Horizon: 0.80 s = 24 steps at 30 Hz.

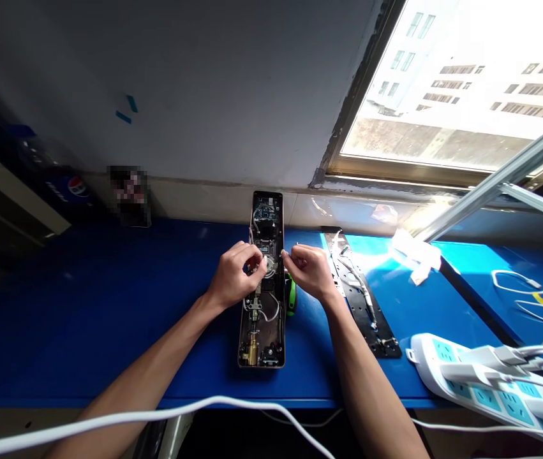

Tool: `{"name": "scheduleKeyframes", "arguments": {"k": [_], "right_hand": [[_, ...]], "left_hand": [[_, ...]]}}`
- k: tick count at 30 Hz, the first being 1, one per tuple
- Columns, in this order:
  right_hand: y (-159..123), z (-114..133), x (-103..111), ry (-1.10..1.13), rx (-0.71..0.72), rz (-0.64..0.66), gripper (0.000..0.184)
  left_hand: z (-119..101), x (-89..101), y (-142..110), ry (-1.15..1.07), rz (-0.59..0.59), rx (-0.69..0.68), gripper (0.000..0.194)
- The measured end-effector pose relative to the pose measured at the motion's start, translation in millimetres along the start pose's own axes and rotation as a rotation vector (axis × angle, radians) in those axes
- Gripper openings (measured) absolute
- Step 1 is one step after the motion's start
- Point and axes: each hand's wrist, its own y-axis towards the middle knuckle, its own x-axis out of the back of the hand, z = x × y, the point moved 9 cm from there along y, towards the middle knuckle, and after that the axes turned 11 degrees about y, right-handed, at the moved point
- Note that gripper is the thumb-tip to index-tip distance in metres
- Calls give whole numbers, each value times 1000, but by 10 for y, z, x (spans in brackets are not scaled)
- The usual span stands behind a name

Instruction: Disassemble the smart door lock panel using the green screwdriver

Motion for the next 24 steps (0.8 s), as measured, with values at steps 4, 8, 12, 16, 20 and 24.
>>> {"name": "scheduleKeyframes", "arguments": {"k": [4, 8, 12, 16, 20, 24], "right_hand": [[4, 4, 0, -2, -2, 6, 50], [9, 10, -14, -5, -7, 13, 49], [13, 0, -29, -11, -21, 21, 49], [8, -20, -42, -12, -31, 33, 49], [3, -53, -35, -15, -44, 34, 49], [8, -85, -35, -18, -59, 44, 50]], "left_hand": [[-2, -5, 0, 1, 9, -7, 23], [-5, -13, 2, 8, 18, -14, 23], [-7, -19, 2, 12, 23, -20, 23], [-10, -15, 1, 15, 28, -24, 23], [-13, -15, 0, 13, 33, -28, 23], [-5, -24, 1, 8, 40, -22, 23]]}}
